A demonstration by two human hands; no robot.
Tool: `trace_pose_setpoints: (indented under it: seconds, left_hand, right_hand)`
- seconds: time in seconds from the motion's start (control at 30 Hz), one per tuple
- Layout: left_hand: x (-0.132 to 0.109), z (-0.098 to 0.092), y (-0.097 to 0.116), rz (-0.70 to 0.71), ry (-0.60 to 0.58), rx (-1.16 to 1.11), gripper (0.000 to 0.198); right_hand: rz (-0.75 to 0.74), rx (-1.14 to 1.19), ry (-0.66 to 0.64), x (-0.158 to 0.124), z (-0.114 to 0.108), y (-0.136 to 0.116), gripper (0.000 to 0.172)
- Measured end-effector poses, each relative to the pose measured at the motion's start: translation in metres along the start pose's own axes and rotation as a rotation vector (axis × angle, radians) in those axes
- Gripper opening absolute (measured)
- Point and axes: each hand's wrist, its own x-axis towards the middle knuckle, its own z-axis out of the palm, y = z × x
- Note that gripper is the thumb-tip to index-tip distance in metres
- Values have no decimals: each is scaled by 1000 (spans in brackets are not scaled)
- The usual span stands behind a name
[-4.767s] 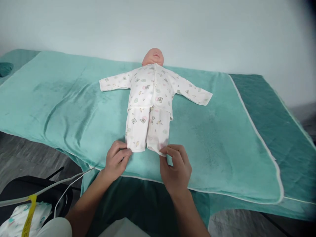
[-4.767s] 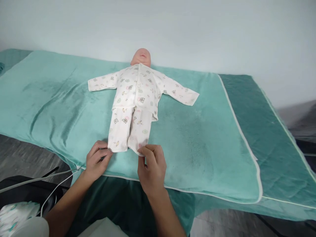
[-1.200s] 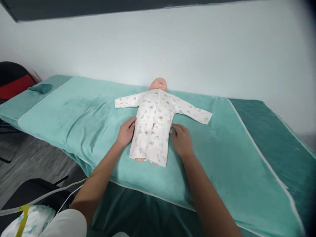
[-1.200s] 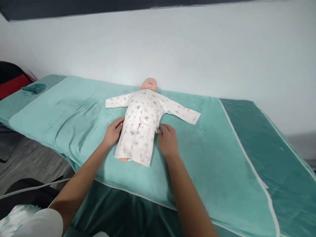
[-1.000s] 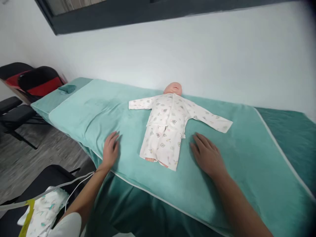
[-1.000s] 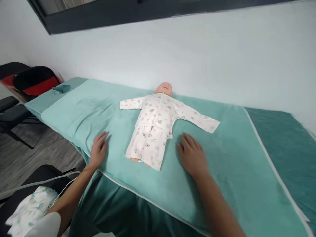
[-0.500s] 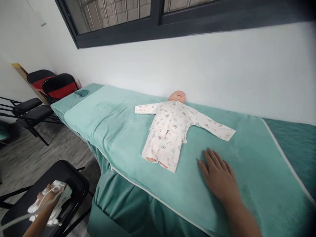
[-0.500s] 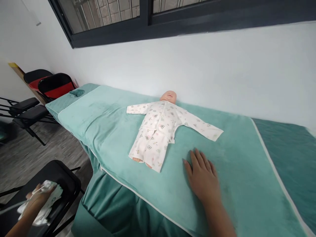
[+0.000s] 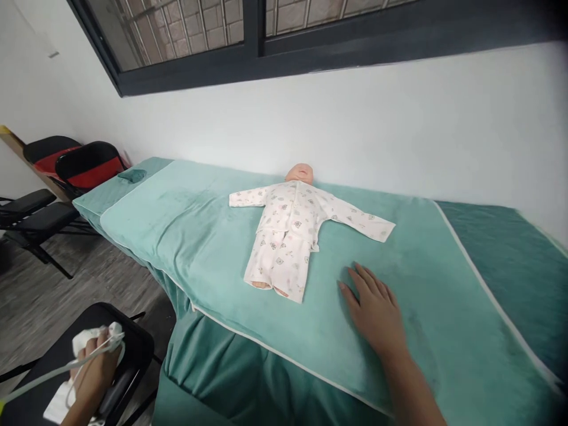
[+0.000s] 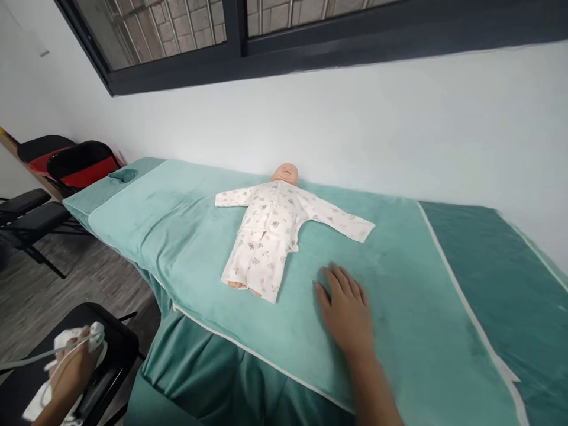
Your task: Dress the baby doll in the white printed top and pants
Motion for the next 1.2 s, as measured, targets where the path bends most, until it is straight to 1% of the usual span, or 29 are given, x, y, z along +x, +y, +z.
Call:
trace_pose_setpoints:
  seconds: [0.03,0.1,0.17,0.2,0.27,0.33,0.4,0.43,0.47,0.5,0.57,0.63,0.67,0.73,0.83,0.9,1.0,1.07,1.1,1.17,1.2]
  left_hand:
    - [5,-4,14,29,36,-18,55]
    - [18,-16,52,161,103,-111,54]
    - [34,-31,100,314,132,-262,54]
    - [41,-41,126,330,175,-346,55]
    - [53,-66,180,336,249,-525,55]
    - [58,-97,232,335,310,-724,61]
    - [56,-132,277,340,330,-936,66]
    - [53,-150,298,342,357,-1059,68]
    - [49,-166,315,337,339,-1166,68]
    - [45,-182,331,319,278,-1261,67]
    - [36,-206,354,333,109,-1437,66]
    - [27,-220,369,380,-55,-1581,70]
    - [24,-224,373,397,-121,-1636,71]
    - [20,-229,380,405,-227,-1731,70]
    - [19,-232,385,402,-369,-1909,66]
    - [22,-235,388,397,-463,-2029,66]
    - [27,-236,393,376,-580,-2114,68]
    - [31,-234,393,411,-637,-2093,64]
    - [34,-232,391,458,-656,-2055,62]
    - [43,-223,384,577,-656,-1942,57]
    - [51,-215,377,626,-626,-1871,55]
  right_hand:
    - [23,70,13,-1,0,-2,51]
    - [96,269,57,-3,-1,-13,49]
    - [167,509,111,-7,-5,-35,48]
    - [183,623,127,-9,-8,-49,47]
    - [152,801,125,-14,-17,-81,43]
    - [91,954,78,-18,-29,-111,44]
    - [36,1087,-14,-18,-40,-136,47]
    - [19,1138,-67,-17,-43,-146,52]
    - [4,1177,-119,-15,-46,-153,58]
    - [-9,1206,-168,-12,-48,-159,67]
    - [-35,1254,-256,-5,-48,-169,87]
    - [-49,1291,-304,2,-47,-179,102]
    - [-44,1301,-305,5,-47,-183,106]
    - [-23,1288,-265,10,-46,-192,110]
    - [18,1231,-180,16,-47,-202,108]
    - [44,1197,-123,19,-46,-206,104]
    - [56,1138,-11,22,-42,-208,93]
    - [7,1072,67,25,-40,-203,80]
    - [-33,1018,104,27,-40,-197,75]
    - [-112,852,188,29,-45,-173,73]
    - [-129,748,238,29,-50,-155,73]
